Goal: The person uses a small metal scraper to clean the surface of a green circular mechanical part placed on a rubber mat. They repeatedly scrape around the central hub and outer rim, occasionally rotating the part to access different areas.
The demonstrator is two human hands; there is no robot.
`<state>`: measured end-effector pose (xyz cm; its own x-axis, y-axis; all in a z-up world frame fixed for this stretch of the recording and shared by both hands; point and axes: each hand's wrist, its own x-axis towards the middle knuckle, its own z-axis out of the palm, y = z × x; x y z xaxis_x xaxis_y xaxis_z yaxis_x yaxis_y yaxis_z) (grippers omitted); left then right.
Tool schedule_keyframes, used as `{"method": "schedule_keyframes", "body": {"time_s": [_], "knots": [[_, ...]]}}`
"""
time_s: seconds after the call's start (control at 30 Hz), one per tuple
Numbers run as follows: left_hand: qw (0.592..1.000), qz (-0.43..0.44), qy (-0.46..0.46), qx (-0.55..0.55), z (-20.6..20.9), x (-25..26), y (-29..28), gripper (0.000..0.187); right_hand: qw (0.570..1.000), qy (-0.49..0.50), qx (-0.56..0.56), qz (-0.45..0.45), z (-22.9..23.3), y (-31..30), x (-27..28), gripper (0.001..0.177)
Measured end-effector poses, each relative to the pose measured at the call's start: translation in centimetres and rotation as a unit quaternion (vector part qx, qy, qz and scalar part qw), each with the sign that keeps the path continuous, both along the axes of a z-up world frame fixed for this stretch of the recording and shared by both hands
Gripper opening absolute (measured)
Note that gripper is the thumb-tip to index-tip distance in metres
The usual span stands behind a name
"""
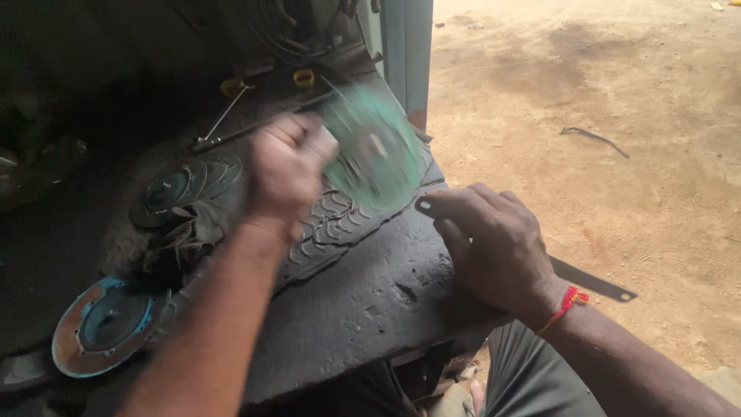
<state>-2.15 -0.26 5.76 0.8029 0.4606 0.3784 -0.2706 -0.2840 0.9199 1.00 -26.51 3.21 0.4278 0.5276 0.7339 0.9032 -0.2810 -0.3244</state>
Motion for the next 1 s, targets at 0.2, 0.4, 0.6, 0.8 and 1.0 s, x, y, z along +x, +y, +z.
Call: {"method": "schedule_keyframes", "body": {"time_s": [0.2, 0.4, 0.6, 0.8, 1.0], "knots": [[0.958, 0.101, 0.113, 0.242, -5.2, 0.4, -0.5, 0.032, 0.997, 0.036, 0.003, -0.064, -0.1, -0.4, -0.5, 0.03], [0.922, 0.165, 0.012, 0.349, -3.6, 0.4, 1.3, 0.026, 0.997, 0.055, 0.023, -0.055, 0.5, 0.4, -0.7, 0.04], [0.905, 0.129, 0.001, 0.405, -3.9, 0.5, 1.1, 0.022, 0.991, 0.107, 0.04, -0.072, -0.1, 0.1, -0.6, 0.04], [0.895, 0.167, -0.022, 0.414, -3.3, 0.1, 1.9, 0.02, 0.994, 0.086, 0.016, -0.06, 0.0, 0.5, -0.2, 0.04], [0.889, 0.158, -0.002, 0.429, -3.8, 0.5, 2.2, 0.023, 0.996, 0.084, 0.033, -0.023, -0.3, 0.4, 0.3, 0.036]]}}
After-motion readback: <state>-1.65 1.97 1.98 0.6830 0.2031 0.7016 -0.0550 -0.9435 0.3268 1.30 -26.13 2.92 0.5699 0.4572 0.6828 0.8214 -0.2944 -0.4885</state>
